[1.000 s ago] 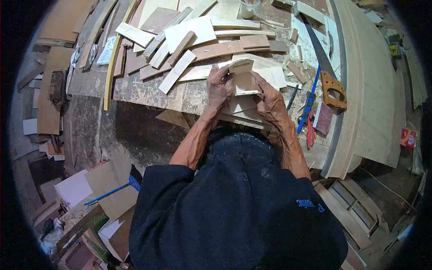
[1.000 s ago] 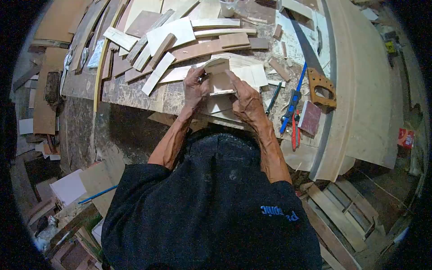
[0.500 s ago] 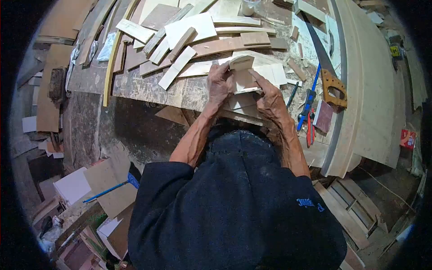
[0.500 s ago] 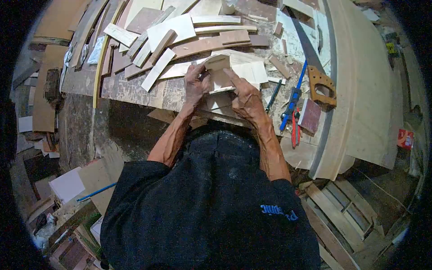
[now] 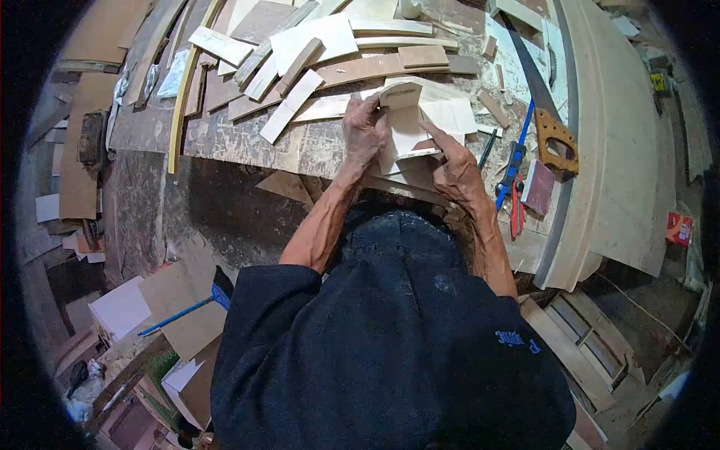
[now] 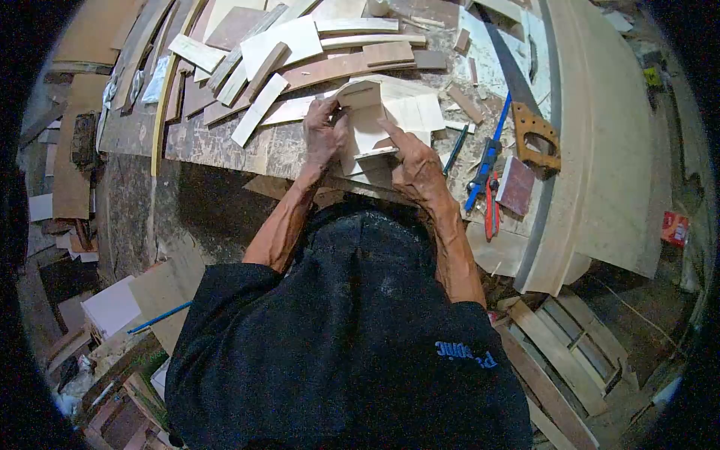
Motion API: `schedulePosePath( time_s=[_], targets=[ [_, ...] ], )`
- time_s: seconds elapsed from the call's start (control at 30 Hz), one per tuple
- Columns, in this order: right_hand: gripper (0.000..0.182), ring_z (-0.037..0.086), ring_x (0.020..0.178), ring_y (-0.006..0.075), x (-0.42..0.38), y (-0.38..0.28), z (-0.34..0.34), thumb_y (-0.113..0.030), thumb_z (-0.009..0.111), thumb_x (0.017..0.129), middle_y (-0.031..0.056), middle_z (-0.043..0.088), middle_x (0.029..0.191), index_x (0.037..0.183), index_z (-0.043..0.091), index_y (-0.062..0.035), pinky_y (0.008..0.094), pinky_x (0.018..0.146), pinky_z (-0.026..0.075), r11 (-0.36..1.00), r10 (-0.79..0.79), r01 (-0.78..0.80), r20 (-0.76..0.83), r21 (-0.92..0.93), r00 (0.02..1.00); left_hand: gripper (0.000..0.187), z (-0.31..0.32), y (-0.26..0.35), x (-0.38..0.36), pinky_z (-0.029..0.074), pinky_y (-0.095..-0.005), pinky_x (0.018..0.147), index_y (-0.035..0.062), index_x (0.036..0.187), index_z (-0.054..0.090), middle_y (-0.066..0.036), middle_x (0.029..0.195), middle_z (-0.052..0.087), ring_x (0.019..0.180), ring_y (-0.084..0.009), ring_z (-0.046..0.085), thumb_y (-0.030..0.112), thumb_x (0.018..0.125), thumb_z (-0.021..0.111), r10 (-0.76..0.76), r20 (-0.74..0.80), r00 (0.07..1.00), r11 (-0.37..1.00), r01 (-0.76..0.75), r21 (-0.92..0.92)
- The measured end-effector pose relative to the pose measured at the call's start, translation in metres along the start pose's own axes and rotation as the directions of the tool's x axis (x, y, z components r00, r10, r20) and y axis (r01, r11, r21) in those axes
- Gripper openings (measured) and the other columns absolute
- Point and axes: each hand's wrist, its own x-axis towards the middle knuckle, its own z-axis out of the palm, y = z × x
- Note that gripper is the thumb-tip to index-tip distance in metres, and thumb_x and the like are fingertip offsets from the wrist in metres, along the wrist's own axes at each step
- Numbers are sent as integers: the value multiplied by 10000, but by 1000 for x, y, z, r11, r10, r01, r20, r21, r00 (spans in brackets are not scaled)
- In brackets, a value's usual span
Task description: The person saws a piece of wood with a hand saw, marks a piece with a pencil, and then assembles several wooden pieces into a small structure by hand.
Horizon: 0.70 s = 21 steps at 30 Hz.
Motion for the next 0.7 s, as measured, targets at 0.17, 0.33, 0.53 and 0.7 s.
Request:
schedulePosePath(
  time_s=[0.17, 0.33, 0.53, 0.7],
  targets=[
    [738, 647, 953, 239, 0, 0, 3, 96, 478, 661, 86, 694, 1047, 1370, 490, -108, 338, 821, 529, 999, 12, -13, 14, 37, 1000, 431, 4, -4, -1, 512, -333, 712, 67, 1144, 675, -113, 847, 624, 797, -225, 590, -34, 725, 668, 18, -12, 1000, 1000, -18, 2],
    [734, 635, 955, 281, 1, -5, -4, 66, 503, 637, 55, 698, 1052, 1354, 485, -89, 379, 850, 519, 998, -55, 55, 17, -3, 998, 436, 6, -14, 6, 480, -355, 729, 107, 1123, 691, -91, 799, 616, 791, -238, 555, -36, 712, 657, -47, -57, 997, 994, 41, -106],
    [721, 627, 933, 279, -1, -3, 0, 55, 498, 631, 56, 698, 1050, 1338, 492, -85, 366, 836, 518, 999, 23, -25, 36, 47, 999, 422, 3, -15, 22, 475, -384, 832, 120, 1114, 691, -100, 973, 659, 930, -273, 585, -17, 715, 677, 12, -32, 999, 1000, -13, -8],
    [734, 624, 921, 283, 0, -5, -3, 53, 507, 622, 65, 698, 1046, 1342, 488, -86, 371, 827, 517, 999, -28, 27, 19, 23, 999, 364, 8, -22, 24, 473, -387, 842, 107, 1082, 695, -95, 953, 668, 939, -274, 599, 3, 734, 678, -16, -30, 999, 997, 14, -75]
  ],
)
